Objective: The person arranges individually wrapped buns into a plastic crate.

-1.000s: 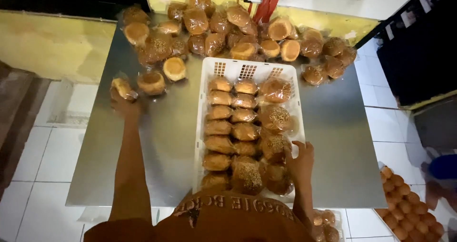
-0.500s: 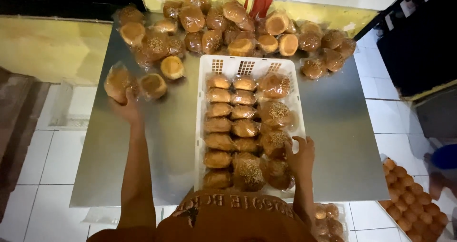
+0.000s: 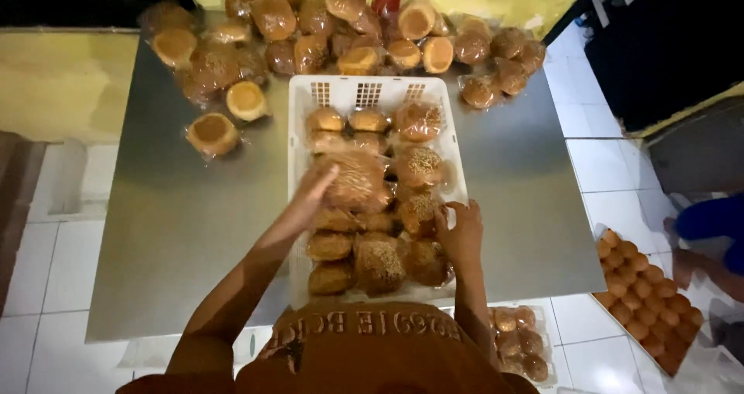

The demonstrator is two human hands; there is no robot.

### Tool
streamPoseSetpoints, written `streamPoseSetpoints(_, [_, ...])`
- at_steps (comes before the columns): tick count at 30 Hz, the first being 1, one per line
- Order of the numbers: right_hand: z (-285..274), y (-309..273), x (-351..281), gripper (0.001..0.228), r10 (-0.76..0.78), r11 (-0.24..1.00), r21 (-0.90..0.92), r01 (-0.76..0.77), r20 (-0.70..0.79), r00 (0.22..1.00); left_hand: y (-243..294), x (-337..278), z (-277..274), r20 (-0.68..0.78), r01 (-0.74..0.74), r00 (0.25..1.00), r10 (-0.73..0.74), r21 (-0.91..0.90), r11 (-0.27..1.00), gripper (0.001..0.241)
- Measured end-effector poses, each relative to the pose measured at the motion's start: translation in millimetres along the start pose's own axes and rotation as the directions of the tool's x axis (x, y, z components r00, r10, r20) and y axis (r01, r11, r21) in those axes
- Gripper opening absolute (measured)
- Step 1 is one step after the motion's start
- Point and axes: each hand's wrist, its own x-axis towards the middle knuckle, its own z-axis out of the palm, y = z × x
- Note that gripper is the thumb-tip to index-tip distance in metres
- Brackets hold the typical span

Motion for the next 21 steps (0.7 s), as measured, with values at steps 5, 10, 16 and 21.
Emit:
streamPoseSetpoints(5, [2, 4, -3, 0.034, -0.064, 0.997, -0.033, 0.064, 0.001, 0.998, -67, 8, 29, 0.065, 0.168, 0.978, -0.197, 0.307, 0.937, 0.090])
streamPoseSetpoints(10, [0, 5, -6, 0.034, -0.021, 1.000, 0.006, 0.021, 0.017, 1.000, -77, 7, 29, 0.045, 0.303, 0.943, -0.331, 0.300, 0.904, 0.087])
streamPoseSetpoints(16, [0, 0, -1, 0.035, 0.059, 0.998, -0.018, -0.058, 0.080, 0.995, -146, 26, 7, 0.077, -0.031, 0.996, -0.034, 0.715, 0.699, 0.073])
streamPoseSetpoints(21, [2, 2, -4, 0.037, 0.027, 0.999, -0.023, -0.026, 0.058, 0.998, -52, -26, 47, -0.057, -0.071, 0.975, 0.216, 0.839, 0.540, 0.077])
